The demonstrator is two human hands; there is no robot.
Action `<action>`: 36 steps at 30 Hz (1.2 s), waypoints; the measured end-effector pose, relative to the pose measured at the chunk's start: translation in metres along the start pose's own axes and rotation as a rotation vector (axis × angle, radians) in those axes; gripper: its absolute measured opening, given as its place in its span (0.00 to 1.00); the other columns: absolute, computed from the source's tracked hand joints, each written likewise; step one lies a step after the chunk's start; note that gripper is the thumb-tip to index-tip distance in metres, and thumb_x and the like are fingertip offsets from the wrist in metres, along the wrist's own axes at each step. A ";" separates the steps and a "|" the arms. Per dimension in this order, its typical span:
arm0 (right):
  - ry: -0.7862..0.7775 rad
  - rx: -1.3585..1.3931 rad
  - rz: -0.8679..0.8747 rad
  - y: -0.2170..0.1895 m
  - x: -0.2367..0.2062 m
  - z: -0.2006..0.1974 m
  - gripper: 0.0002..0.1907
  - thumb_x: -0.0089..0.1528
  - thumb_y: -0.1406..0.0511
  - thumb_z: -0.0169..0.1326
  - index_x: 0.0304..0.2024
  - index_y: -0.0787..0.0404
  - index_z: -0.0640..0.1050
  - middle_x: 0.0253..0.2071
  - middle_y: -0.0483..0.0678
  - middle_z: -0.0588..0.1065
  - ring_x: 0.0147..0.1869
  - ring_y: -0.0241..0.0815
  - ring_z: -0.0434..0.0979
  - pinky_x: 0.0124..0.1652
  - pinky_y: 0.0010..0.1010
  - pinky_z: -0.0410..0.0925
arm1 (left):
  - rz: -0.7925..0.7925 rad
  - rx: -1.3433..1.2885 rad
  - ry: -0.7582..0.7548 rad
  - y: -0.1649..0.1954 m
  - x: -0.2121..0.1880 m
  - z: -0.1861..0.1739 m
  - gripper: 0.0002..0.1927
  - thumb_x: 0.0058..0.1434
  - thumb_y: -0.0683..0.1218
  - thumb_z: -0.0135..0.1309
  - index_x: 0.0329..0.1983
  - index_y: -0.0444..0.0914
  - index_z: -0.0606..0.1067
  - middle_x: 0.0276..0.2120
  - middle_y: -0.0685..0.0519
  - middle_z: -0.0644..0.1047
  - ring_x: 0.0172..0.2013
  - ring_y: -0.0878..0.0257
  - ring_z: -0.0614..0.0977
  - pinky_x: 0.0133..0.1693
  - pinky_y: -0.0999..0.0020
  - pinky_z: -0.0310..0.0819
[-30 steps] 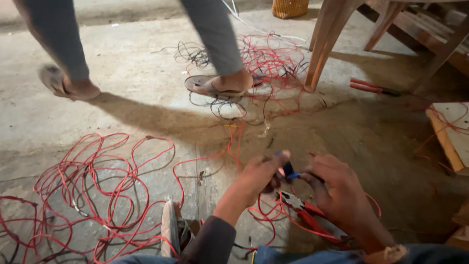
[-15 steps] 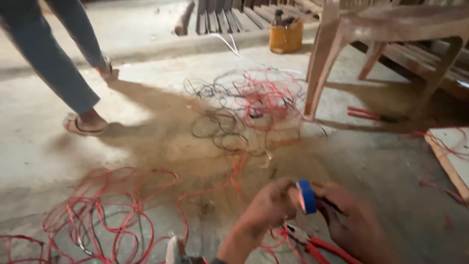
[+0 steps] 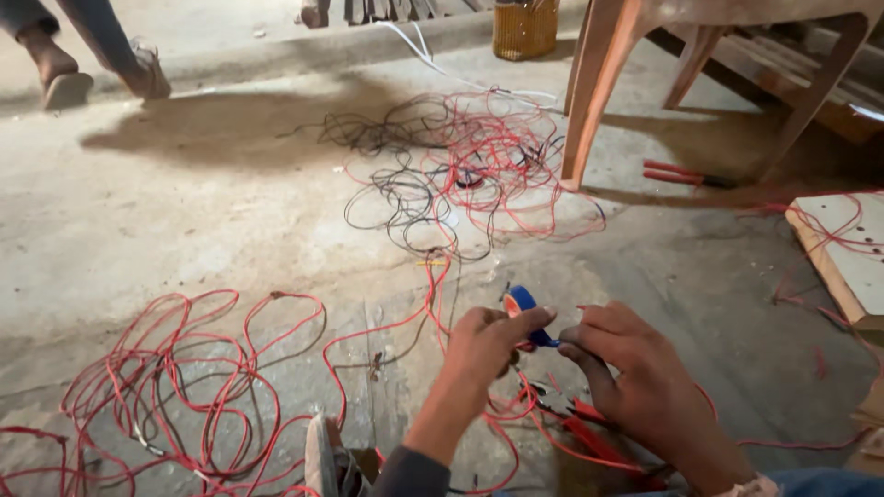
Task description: The person strips the insulation from red and black wires using pliers, twists the exposed copper strands together, and wraps the connection with blue electrical tape. The person repeats this process on multiple wire pairs.
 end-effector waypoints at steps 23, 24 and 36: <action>-0.280 0.048 0.626 0.058 -0.021 0.027 0.10 0.64 0.61 0.62 0.37 0.61 0.84 0.20 0.56 0.69 0.25 0.44 0.65 0.27 0.37 0.63 | 0.179 -0.233 -0.432 -0.006 -0.003 0.023 0.23 0.62 0.59 0.56 0.49 0.37 0.76 0.27 0.59 0.76 0.23 0.75 0.66 0.26 0.75 0.55; -0.304 0.024 0.636 0.060 -0.025 0.026 0.11 0.64 0.59 0.62 0.35 0.60 0.85 0.20 0.56 0.70 0.24 0.44 0.66 0.28 0.36 0.63 | 0.196 -0.091 -0.307 -0.009 0.002 0.024 0.22 0.61 0.58 0.58 0.46 0.37 0.77 0.25 0.58 0.75 0.24 0.74 0.70 0.28 0.73 0.58; -0.243 0.113 0.210 0.048 -0.016 0.022 0.04 0.57 0.68 0.57 0.33 0.62 0.81 0.29 0.47 0.78 0.32 0.42 0.79 0.35 0.32 0.71 | 0.136 0.002 -0.076 -0.039 0.026 0.025 0.25 0.65 0.58 0.50 0.30 0.30 0.78 0.24 0.49 0.80 0.27 0.64 0.80 0.33 0.66 0.72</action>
Point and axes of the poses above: each hand's wrist, its own x-axis towards the middle knuckle, its own z-axis out of the palm, y = z × x, the point moved 5 cm from there along x, towards the middle knuckle
